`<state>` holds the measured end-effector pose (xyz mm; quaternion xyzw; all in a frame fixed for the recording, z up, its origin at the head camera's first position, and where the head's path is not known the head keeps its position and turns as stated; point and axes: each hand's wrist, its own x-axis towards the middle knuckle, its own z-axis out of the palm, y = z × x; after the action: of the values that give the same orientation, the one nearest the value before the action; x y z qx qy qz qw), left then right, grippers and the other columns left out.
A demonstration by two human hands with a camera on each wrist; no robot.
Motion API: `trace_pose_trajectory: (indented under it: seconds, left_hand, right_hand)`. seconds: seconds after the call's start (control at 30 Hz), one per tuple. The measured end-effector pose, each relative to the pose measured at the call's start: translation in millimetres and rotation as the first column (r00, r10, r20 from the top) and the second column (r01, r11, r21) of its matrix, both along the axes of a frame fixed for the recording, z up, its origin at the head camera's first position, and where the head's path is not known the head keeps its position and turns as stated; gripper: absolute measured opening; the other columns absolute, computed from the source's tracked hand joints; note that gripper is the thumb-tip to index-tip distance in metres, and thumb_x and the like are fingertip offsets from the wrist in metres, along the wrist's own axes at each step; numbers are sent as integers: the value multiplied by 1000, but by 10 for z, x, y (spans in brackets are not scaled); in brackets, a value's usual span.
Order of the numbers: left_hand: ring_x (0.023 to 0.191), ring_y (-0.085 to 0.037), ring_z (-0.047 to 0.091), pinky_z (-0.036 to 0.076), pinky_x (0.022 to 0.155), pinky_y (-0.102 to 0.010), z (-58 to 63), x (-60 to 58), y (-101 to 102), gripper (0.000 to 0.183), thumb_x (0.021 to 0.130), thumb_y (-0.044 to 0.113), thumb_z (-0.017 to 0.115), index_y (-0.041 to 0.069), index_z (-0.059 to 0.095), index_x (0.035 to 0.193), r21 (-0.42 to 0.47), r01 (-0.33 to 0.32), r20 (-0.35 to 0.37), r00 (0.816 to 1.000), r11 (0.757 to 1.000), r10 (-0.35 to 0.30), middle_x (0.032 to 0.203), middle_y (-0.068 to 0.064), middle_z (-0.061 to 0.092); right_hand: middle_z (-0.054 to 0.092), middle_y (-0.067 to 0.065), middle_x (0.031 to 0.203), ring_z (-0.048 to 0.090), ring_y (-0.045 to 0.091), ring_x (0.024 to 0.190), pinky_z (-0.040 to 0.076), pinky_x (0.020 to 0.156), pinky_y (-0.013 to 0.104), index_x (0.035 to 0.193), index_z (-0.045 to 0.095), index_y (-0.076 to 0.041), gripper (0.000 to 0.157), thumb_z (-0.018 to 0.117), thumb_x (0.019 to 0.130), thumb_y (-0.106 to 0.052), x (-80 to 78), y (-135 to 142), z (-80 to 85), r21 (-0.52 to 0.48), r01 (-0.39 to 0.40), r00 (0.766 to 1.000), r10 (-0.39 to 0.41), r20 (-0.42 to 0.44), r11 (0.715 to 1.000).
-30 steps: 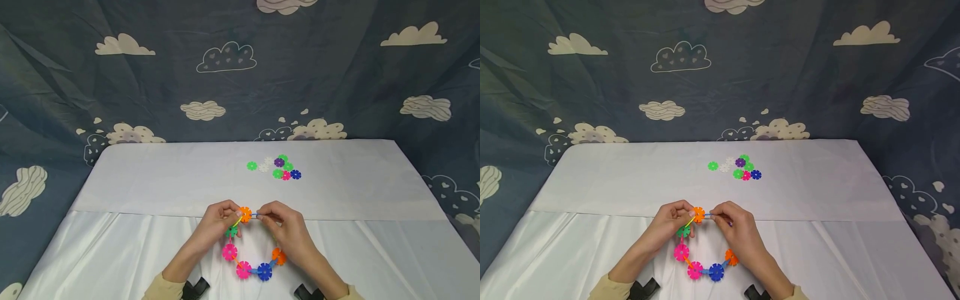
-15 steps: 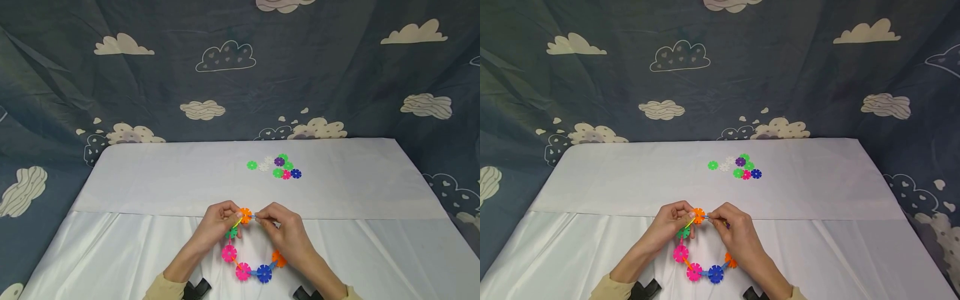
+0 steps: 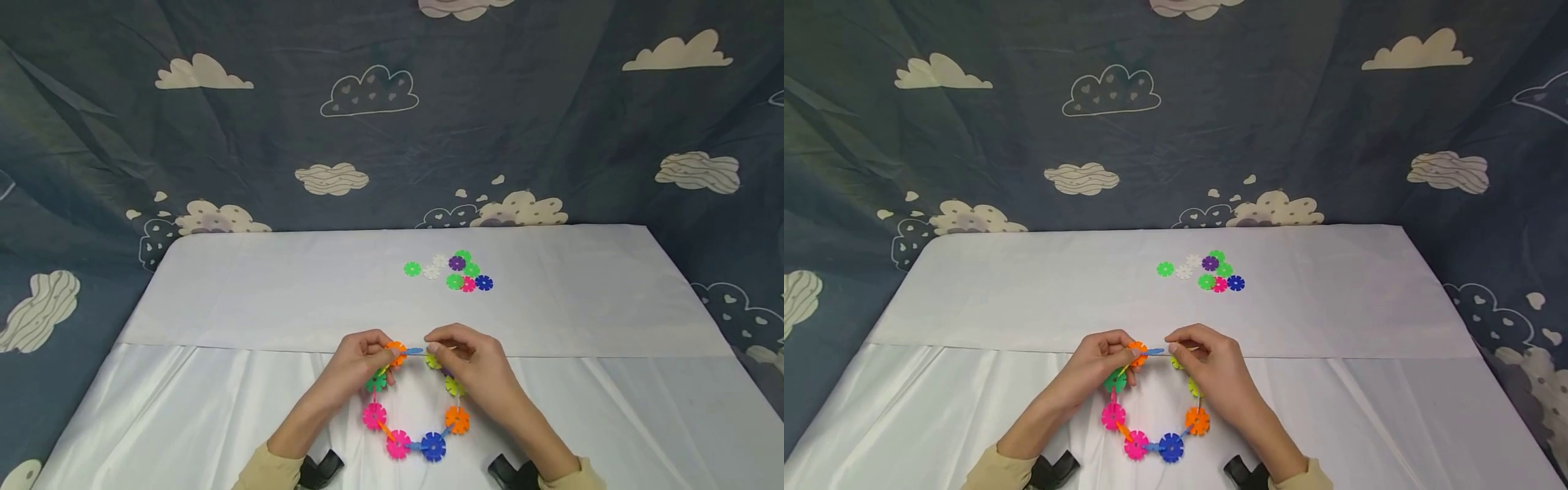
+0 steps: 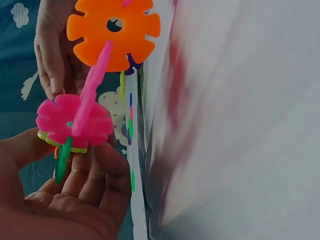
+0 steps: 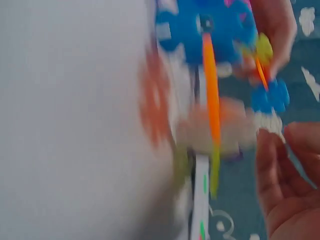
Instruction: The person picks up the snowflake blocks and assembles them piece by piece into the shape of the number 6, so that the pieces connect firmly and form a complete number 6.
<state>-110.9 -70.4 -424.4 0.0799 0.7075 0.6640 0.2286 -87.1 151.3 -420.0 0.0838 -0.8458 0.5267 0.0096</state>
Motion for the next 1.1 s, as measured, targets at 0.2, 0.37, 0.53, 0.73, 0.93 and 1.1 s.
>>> trace_pose_trajectory:
  seconds: [0.2, 0.37, 0.53, 0.73, 0.93, 1.1]
  left_hand:
    - [63, -18, 59, 47, 63, -26, -7, -3, -9, 15, 94, 15, 65, 0, 64, 95, -26, -28, 1, 1000, 999, 28, 81, -17, 68]
    - [62, -19, 61, 47, 59, -25, -12, -1, 5, 16, 94, 15, 64, -1, 63, 97, -3, -13, 30, 999, 1000, 13, 80, -15, 66]
    - [62, -20, 61, 48, 60, -25, -9, 2, 9, 15, 94, 14, 64, -1, 63, 96, -5, -14, 23, 1000, 1000, 14, 79, -15, 66]
    - [63, -19, 59, 49, 62, -26, -8, -7, -6, 13, 93, 12, 64, -1, 62, 94, -8, -14, 23, 1000, 1000, 14, 78, -14, 65]
    - [63, -18, 58, 47, 61, -24, -1, -21, -24, 13, 93, 12, 64, -2, 62, 93, -4, -6, 23, 1000, 1000, 6, 77, -14, 65]
    - [63, -18, 59, 47, 62, -24, 3, -19, -29, 15, 94, 13, 64, -2, 62, 93, -2, 9, 16, 1000, 1000, -9, 77, -16, 65]
  right_hand:
    - [64, -6, 97, 57, 13, 84, 52, 75, 32, 114, 70, -15, 19, 65, 96, -17, -71, 91, -18, 231, 15, 995, -37, 90, 973]
    - [62, -4, 90, 54, 15, 77, 49, 68, 29, 117, 68, -13, 20, 62, 97, -14, -89, 87, -88, 251, -60, 979, 7, 206, 966]
    - [63, -3, 82, 56, 15, 69, 48, 60, 28, 106, 71, -14, 14, 64, 95, -10, -94, 80, -106, 187, -34, 975, -9, 223, 982]
    - [64, -1, 85, 59, 16, 72, 51, 63, 28, 103, 72, -16, 12, 64, 96, -10, -76, 70, -72, 114, -16, 983, -5, 186, 993]
    - [64, 3, 84, 58, 17, 69, 52, 62, 27, 106, 71, -15, 12, 64, 96, -11, -56, 46, -24, 50, -21, 988, 13, 156, 999]
    - [64, 3, 87, 58, 18, 70, 53, 64, 26, 107, 71, -17, 13, 66, 95, -12, -31, 13, 4, 23, -24, 987, 20, 157, 999]
